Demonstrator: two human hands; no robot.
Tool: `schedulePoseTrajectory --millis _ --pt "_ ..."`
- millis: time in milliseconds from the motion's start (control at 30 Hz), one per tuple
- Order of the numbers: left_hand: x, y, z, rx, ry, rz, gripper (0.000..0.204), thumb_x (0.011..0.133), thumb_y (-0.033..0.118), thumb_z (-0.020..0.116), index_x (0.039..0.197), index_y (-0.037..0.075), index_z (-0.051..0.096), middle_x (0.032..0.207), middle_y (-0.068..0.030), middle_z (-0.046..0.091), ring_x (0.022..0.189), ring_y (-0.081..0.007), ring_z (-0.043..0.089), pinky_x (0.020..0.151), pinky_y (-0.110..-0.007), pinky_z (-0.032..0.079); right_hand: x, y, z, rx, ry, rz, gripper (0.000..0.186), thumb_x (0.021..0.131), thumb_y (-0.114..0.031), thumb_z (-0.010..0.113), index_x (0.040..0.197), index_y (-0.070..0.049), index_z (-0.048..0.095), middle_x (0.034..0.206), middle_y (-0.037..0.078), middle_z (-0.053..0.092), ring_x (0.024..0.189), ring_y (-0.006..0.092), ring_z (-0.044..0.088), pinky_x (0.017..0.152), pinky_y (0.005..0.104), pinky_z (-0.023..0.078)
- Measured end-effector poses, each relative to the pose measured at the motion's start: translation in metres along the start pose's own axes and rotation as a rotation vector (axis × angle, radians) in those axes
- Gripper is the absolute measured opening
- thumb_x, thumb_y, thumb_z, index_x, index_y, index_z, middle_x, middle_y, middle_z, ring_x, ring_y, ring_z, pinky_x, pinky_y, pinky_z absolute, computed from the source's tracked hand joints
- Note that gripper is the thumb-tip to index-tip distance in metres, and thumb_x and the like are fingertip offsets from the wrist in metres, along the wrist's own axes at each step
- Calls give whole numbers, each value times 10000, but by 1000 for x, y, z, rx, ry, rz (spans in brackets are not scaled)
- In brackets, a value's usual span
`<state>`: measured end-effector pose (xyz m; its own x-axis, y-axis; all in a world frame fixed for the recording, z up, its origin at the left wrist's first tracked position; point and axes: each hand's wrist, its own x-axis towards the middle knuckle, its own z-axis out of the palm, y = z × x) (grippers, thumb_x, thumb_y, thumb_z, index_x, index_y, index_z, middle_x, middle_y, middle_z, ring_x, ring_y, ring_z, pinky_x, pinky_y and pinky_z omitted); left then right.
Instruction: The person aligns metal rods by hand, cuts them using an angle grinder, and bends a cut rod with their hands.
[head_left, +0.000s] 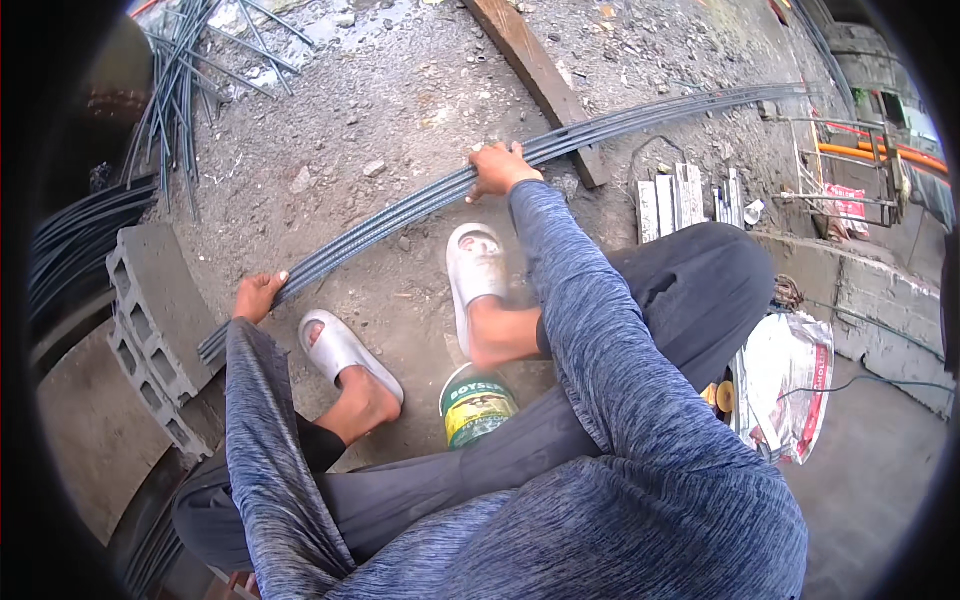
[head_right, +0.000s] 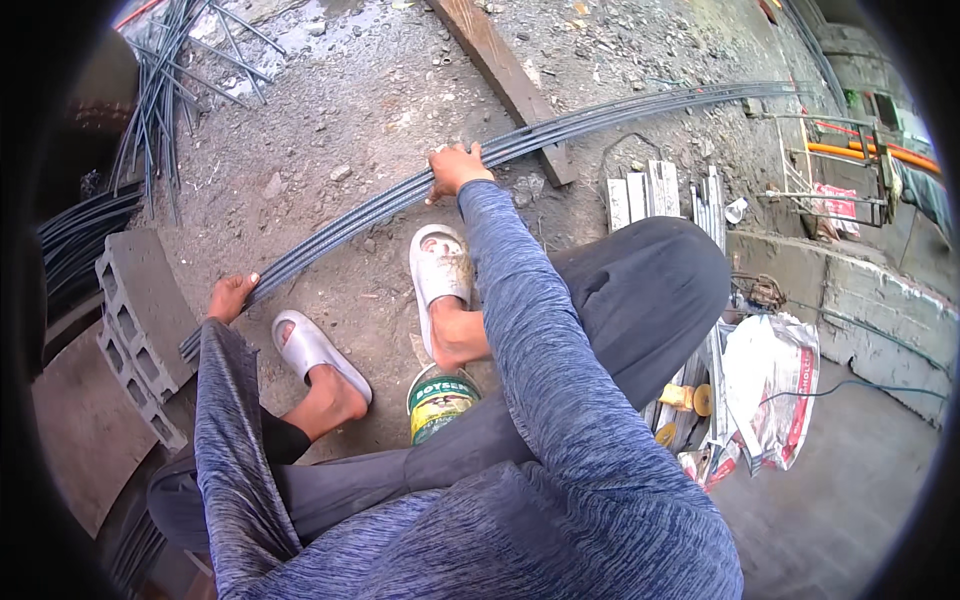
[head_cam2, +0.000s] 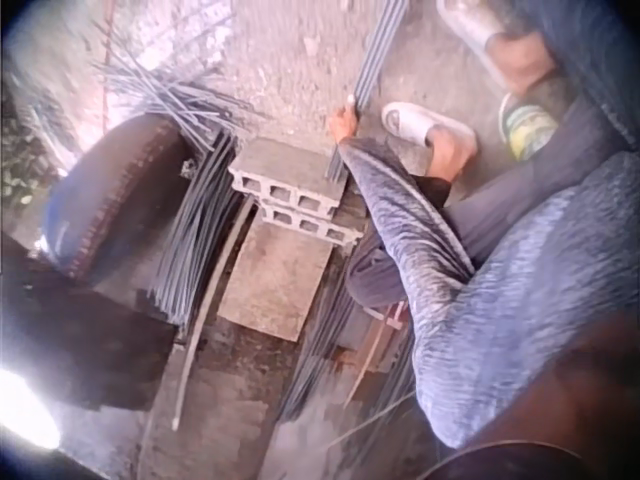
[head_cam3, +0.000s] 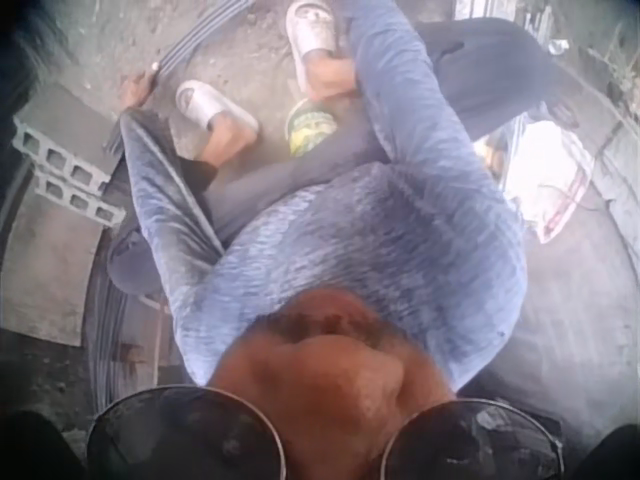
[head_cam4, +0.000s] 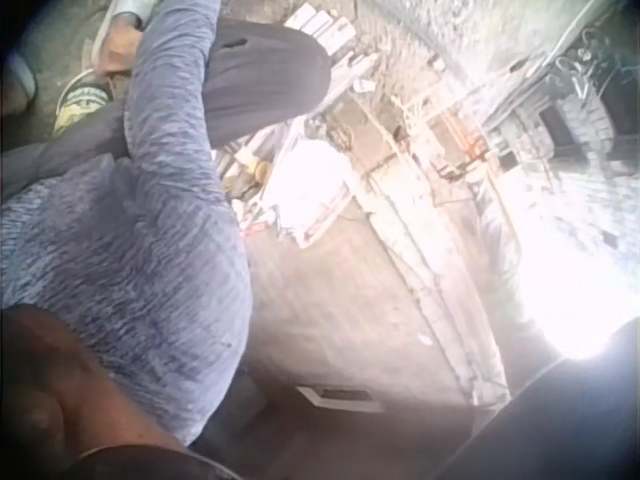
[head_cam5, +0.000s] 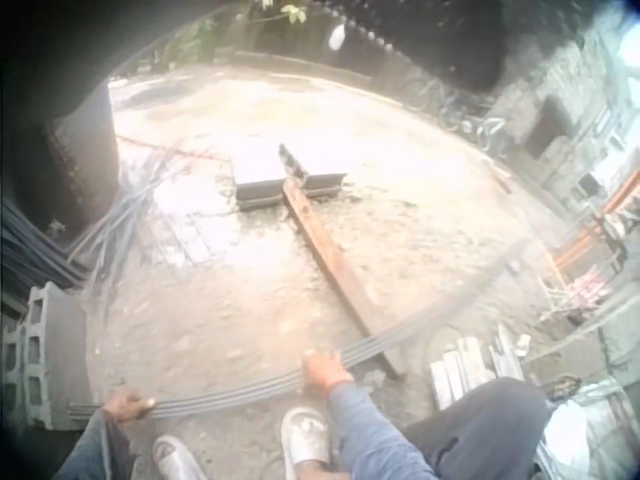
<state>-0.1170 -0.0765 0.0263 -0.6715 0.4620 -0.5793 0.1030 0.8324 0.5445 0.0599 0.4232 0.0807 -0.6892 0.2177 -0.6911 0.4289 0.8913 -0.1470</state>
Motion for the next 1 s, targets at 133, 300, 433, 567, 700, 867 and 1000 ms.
schedulePoseTrajectory --millis 133,300,433,567,700,867,1000 --pt "-2 13 0 -21 -23 -53 514 918 462 734 706 0 666 589 25 484 567 -92 416 502 -345 341 2 4 7 -48 0 6 807 687 -462 898 1335 -76 611 1377 154 607 1397 368 437 1154 653 259" --pt "-3 7 -3 -36 -27 -84 516 933 462 722 652 38 633 581 46 464 554 -74 384 504 -331 313 2 0 3 -32 -29 -10 783 692 -457 895 1322 -77 627 1376 157 616 1400 365 429 1160 656 236" --pt "1 12 -1 -9 -47 -117 543 908 512 729 671 28 655 587 23 503 557 -92 423 519 -337 340 4 5 1 -19 -46 -1 794 680 -459 902 1315 -68 629 1367 157 624 1405 368 423 1163 657 228" --pt "-6 -3 -17 204 -31 -72 660 892 638 662 787 -11 728 648 -75 620 622 -172 543 605 -402 439 7 -9 1 19 -91 -2 769 695 -442 897 1302 -45 642 1370 189 614 1417 378 405 1183 652 200" --pt "0 23 -9 267 -126 -214 746 882 710 591 969 -11 762 838 -189 713 806 -260 669 774 -431 504 7 -3 2 34 -84 53 775 666 -436 911 1281 -35 660 1370 208 606 1419 414 393 1186 661 177" --pt "-1 49 -54 86 221 -30 796 923 710 515 1090 -39 728 1036 -283 712 1059 -393 679 932 -457 489 10 -12 -18 189 -99 -1 752 742 -513 828 1308 -51 649 1428 208 566 1429 397 400 1194 623 189" --pt "-2 144 -134 -165 256 125 885 944 755 422 1256 -42 646 1187 -212 696 1181 -350 631 1049 -413 426 -10 -55 -71 1396 126 -106 956 875 -829 455 1392 -32 571 1533 206 455 1494 362 300 1182 596 184"
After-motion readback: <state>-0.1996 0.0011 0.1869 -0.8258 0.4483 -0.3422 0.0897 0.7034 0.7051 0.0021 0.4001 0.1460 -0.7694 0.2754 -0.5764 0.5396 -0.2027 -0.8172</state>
